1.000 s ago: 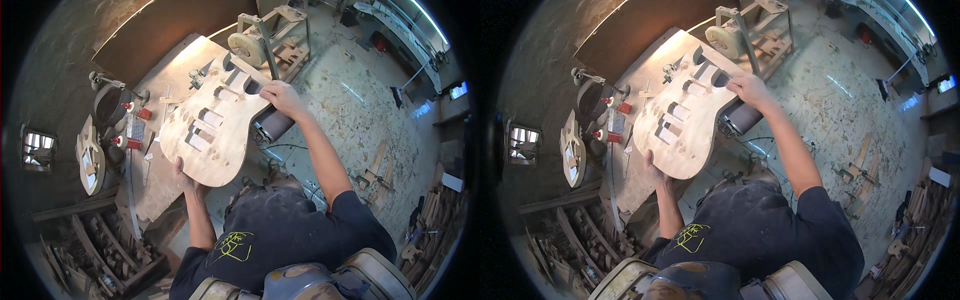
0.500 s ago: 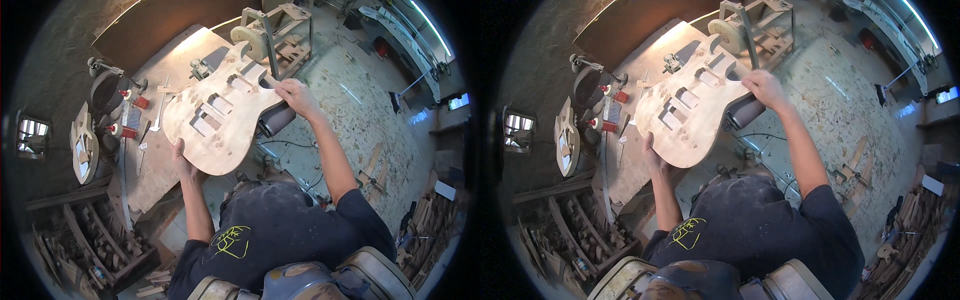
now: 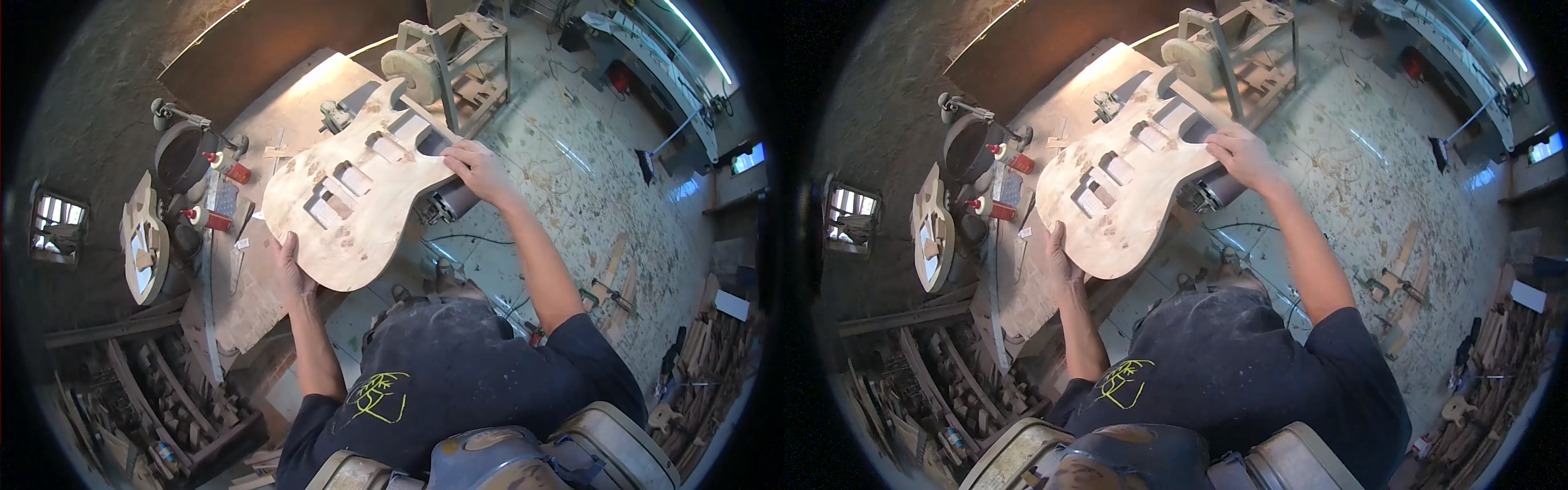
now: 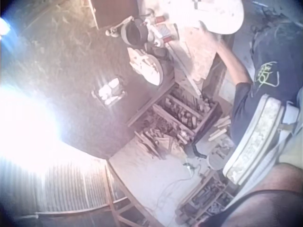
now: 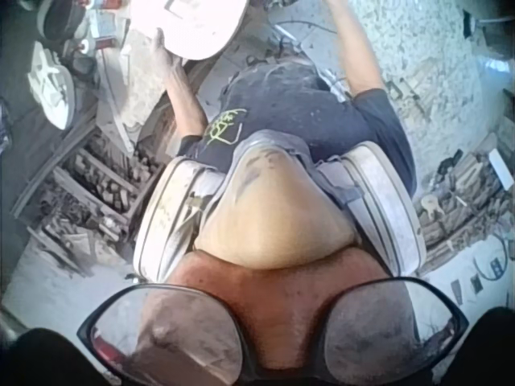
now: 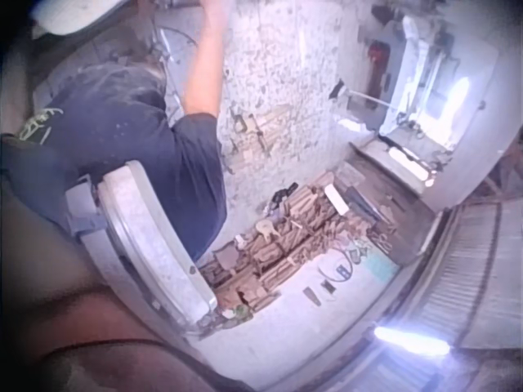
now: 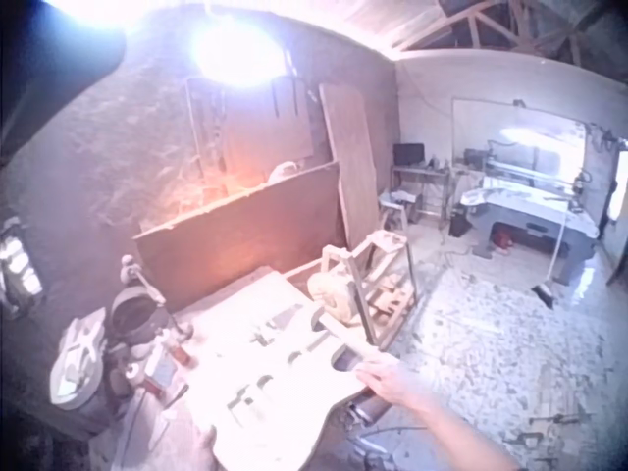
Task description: The person sands the surfaces and edges of a wooden electric guitar body using a stationary belt sander and by hand with a piece of sandpaper. The person turns the guitar body over to work on both sides and wipes dust from the wood with their hands.
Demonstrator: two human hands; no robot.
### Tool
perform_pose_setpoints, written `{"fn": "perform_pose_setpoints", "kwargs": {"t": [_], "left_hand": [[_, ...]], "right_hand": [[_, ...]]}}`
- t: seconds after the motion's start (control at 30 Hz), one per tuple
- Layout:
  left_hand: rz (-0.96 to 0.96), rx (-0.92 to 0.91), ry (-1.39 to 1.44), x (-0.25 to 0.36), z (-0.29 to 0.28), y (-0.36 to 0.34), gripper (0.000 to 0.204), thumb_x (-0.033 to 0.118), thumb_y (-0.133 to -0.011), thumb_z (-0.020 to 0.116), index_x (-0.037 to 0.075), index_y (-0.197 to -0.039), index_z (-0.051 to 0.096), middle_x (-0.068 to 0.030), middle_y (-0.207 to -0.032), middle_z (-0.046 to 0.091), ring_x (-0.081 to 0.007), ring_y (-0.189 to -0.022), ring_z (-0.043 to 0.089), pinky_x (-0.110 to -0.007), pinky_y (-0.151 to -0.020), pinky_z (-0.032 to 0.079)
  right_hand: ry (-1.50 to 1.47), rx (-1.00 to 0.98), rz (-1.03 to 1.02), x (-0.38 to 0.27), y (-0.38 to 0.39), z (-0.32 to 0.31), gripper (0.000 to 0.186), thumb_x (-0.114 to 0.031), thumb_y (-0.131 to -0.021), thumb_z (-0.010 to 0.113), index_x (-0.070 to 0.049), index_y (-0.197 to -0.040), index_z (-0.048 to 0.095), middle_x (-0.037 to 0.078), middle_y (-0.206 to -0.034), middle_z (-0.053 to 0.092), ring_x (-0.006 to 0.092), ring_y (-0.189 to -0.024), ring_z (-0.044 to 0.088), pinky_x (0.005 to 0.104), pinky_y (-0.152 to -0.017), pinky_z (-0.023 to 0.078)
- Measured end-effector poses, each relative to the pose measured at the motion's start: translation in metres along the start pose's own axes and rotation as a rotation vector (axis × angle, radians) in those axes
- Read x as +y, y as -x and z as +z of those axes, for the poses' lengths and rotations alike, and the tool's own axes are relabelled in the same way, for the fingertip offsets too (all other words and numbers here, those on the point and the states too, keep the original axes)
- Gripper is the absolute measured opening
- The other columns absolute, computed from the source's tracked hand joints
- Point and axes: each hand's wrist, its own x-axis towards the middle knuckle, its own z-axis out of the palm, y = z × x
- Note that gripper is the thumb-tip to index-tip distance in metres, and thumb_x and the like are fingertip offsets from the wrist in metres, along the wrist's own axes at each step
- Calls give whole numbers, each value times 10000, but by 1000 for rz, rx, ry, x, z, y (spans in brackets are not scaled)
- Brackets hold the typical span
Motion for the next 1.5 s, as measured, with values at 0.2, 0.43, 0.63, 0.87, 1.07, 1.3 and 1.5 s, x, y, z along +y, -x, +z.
{"fn": "perform_pose_setpoints", "kwargs": {"t": [0.2, 0.43, 0.63, 0.87, 1.07, 1.3, 1.5], "left_hand": [[19, 54, 5, -1, -6, 6, 643, 76, -951, 556, 93, -1524, 263, -185, -1439, 477, -332, -1239, 579, -487, -976, 556], [54, 105, -23, 3, 3, 37, 631, 68, -950, 548, 86, -1516, 270, -191, -1443, 468, -331, -1227, 584, -481, -972, 559], [108, 136, 1, -17, 15, 48, 633, 45, -955, 537, 74, -1523, 257, -183, -1449, 463, -322, -1256, 559, -480, -1003, 531], [80, 132, -8, -6, 12, 56, 635, 67, -960, 535, 70, -1525, 244, -186, -1458, 454, -334, -1273, 551, -477, -1014, 533], [97, 135, -42, -9, 11, 56, 638, 59, -953, 558, 63, -1517, 259, -187, -1448, 461, -327, -1270, 554, -474, -1013, 533], [77, 128, -3, -14, 11, 45, 658, 44, -943, 576, 65, -1520, 261, -184, -1448, 465, -318, -1277, 550, -466, -1020, 524], [55, 138, -4, 1, 11, 56, 641, 41, -946, 544, 68, -1520, 260, -180, -1463, 457, -321, -1292, 542, -473, -1031, 517]], "right_hand": [[19, 1, 4, -9, -3, -2, 231, -243, -957, 629, -53, -1047, 723, 134, -1093, 687, 315, -1067, 630, 395, -927, 497], [-19, -29, -49, -3, -7, 7, 226, -240, -957, 622, -52, -1027, 726, 117, -1067, 691, 305, -1036, 637, 386, -904, 500], [-17, -69, -40, 5, -15, -6, 233, -241, -960, 617, -45, -1025, 725, 119, -1073, 690, 303, -1031, 640, 379, -900, 498], [-62, -84, -100, 0, -14, -3, 230, -234, -961, 603, -58, -1042, 728, 117, -1036, 687, 304, -1012, 638, 376, -884, 499], [-44, -129, -36, 3, -17, -5, 255, -252, -969, 609, -37, -1045, 722, 127, -1118, 683, 301, -1080, 632, 380, -942, 489], [14, -104, -21, 9, -16, -9, 241, -237, -972, 608, -38, -1056, 716, 132, -1109, 683, 309, -1080, 629, 381, -951, 485], [-38, -157, -45, -4, -14, -7, 242, -233, -973, 604, -31, -1049, 714, 128, -1114, 679, 309, -1075, 627, 382, -947, 485]]}}
